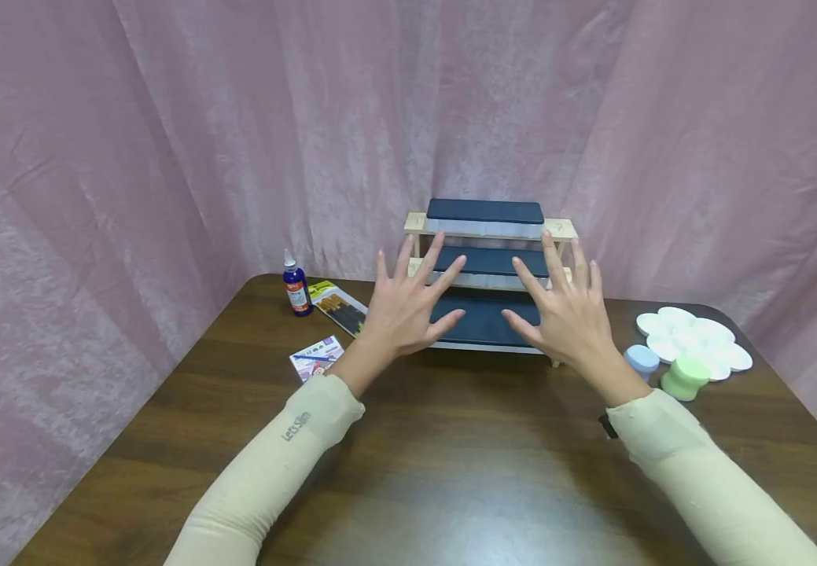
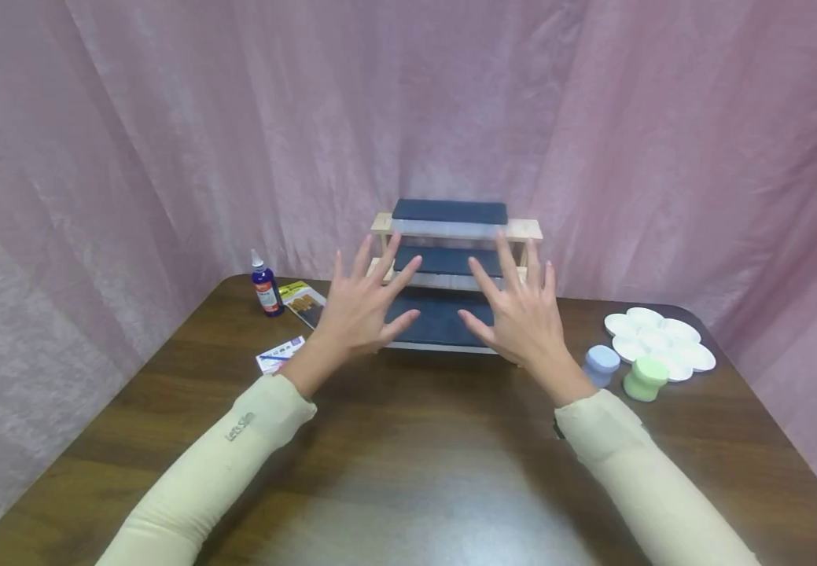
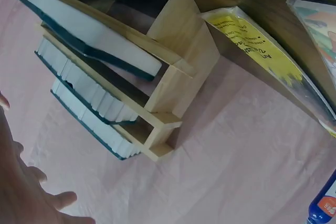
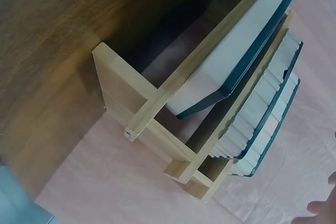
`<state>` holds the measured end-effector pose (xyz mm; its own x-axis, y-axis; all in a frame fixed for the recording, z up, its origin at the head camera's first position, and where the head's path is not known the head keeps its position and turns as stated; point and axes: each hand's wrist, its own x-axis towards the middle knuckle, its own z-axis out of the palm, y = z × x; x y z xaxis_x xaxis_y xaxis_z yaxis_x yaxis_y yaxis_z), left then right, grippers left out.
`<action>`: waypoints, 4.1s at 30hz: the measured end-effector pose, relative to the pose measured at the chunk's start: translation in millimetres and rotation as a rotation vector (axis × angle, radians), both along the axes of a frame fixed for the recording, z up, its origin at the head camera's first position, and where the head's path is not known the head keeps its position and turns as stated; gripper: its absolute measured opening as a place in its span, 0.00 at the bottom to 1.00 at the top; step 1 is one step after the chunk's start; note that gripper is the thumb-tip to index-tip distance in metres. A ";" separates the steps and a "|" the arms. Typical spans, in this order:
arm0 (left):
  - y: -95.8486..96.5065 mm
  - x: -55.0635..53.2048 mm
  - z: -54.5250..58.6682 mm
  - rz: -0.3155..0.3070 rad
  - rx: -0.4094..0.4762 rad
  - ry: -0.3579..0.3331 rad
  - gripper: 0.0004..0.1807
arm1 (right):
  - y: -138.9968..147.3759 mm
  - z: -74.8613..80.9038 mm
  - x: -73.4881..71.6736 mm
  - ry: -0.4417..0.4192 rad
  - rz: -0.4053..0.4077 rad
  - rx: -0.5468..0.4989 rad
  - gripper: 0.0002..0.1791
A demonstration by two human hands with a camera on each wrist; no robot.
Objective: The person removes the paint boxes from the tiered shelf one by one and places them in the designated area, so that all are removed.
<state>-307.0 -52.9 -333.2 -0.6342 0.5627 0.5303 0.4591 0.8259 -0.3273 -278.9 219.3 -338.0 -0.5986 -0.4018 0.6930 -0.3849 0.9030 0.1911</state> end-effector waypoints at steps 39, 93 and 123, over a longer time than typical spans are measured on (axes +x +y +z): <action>-65.4 -19.8 -21.9 -0.159 0.604 -0.723 0.22 | 34.6 5.4 23.9 -0.770 -0.059 -0.207 0.33; -67.3 -48.4 -46.7 -0.078 0.478 -0.918 0.19 | 37.3 44.6 -13.2 -0.832 0.053 -0.442 0.25; -62.5 -48.3 -50.5 0.001 0.665 -0.988 0.22 | 22.4 60.4 -66.5 -0.691 0.105 -0.718 0.26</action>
